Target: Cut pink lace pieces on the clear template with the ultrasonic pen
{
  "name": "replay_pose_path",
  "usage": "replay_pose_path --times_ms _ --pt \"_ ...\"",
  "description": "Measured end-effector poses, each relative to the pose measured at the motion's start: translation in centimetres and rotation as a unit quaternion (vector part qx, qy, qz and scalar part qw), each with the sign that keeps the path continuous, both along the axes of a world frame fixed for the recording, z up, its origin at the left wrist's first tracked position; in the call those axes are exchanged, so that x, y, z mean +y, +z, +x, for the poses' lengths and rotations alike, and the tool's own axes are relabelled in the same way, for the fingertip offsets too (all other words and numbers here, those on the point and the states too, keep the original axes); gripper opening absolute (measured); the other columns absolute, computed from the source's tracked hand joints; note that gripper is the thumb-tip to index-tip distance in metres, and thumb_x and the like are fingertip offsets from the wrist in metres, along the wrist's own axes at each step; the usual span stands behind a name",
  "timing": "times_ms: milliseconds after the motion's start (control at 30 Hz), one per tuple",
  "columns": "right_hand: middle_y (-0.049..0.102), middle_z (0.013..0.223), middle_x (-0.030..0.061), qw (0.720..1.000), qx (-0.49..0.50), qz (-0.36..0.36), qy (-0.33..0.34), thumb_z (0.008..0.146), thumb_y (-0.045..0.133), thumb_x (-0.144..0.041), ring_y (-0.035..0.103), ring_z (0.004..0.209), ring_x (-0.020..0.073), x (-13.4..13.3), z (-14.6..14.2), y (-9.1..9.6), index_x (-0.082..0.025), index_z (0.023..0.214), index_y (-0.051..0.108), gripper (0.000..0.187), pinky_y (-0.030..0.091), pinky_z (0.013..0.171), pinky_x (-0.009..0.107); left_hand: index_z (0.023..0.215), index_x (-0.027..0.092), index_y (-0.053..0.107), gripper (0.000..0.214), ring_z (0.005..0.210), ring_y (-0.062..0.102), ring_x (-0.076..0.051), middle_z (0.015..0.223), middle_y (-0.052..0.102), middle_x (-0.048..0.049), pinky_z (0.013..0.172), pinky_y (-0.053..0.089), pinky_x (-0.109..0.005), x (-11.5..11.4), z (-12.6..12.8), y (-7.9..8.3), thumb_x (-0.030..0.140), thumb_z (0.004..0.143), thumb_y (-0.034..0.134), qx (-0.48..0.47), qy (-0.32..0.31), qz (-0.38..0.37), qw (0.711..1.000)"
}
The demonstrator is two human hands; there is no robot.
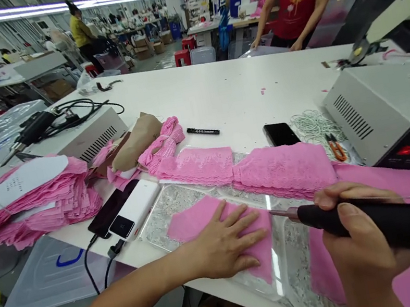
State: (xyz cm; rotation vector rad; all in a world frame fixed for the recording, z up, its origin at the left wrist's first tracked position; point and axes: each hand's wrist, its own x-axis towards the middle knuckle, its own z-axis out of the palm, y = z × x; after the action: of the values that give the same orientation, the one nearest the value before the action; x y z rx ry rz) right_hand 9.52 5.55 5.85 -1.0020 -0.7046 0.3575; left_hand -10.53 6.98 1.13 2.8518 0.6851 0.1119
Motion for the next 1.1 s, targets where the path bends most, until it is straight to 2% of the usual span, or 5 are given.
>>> replay_pose_path --times_ms 233,433,567,733,1100 --pt "0.057 0.066 0.0005 0.999 0.019 0.035 -0.009 0.05 0.053 -0.019 0.047 0.052 0.0132 0.6 0.1 0.6 -0.02 0.061 0.058 0.013 0.039 0.056 0.034 0.146 0.022 0.042 0.059 0.145 0.03 -0.036 0.156 0.035 -0.0118 0.112 0.026 -0.067 0.3 0.1 -0.9 0.055 0.097 0.045 -0.021 -0.002 -0.009 1.0" --pt "0.059 0.069 -0.0006 0.999 0.028 0.034 0.025 0.053 0.056 -0.02 0.048 0.053 0.0125 0.7 -1.5 1.3 -0.02 0.066 0.06 0.013 0.042 0.06 0.034 0.145 0.019 0.043 0.059 0.144 0.033 -0.036 0.154 0.039 -0.013 0.112 0.029 -0.066 -0.1 -1.1 0.1 0.055 0.098 0.043 -0.055 0.004 0.028 0.998" --pt "0.06 0.075 -0.0002 0.997 0.011 0.03 0.069 0.058 0.059 -0.02 0.05 0.056 0.0131 1.4 -3.5 1.1 -0.02 0.07 0.06 0.012 0.044 0.062 0.035 0.137 0.012 0.051 0.049 0.139 0.042 -0.032 0.144 0.052 -0.0131 0.115 0.029 -0.062 -0.6 -4.2 0.1 0.044 0.103 0.036 -0.085 0.079 0.069 0.991" --pt "0.058 0.082 -0.0002 0.99 0.012 0.021 0.138 0.065 0.063 -0.024 0.052 0.062 0.0123 2.6 -6.3 0.5 -0.02 0.077 0.059 0.013 0.048 0.068 0.036 0.132 0.012 0.055 0.042 0.139 0.043 -0.03 0.142 0.055 -0.013 0.115 0.03 -0.059 -1.3 -7.9 -1.5 0.036 0.104 0.035 -0.102 0.175 0.095 0.975" --pt "0.059 0.082 -0.0006 0.981 -0.016 0.025 0.193 0.067 0.067 -0.025 0.055 0.064 0.0112 5.0 -9.5 -1.3 -0.019 0.078 0.059 0.016 0.05 0.073 0.037 0.135 0.019 0.054 0.047 0.141 0.041 -0.029 0.146 0.051 -0.0108 0.118 0.025 -0.057 -1.5 -8.1 -2.5 0.048 0.099 0.045 -0.1 0.202 0.077 0.971"
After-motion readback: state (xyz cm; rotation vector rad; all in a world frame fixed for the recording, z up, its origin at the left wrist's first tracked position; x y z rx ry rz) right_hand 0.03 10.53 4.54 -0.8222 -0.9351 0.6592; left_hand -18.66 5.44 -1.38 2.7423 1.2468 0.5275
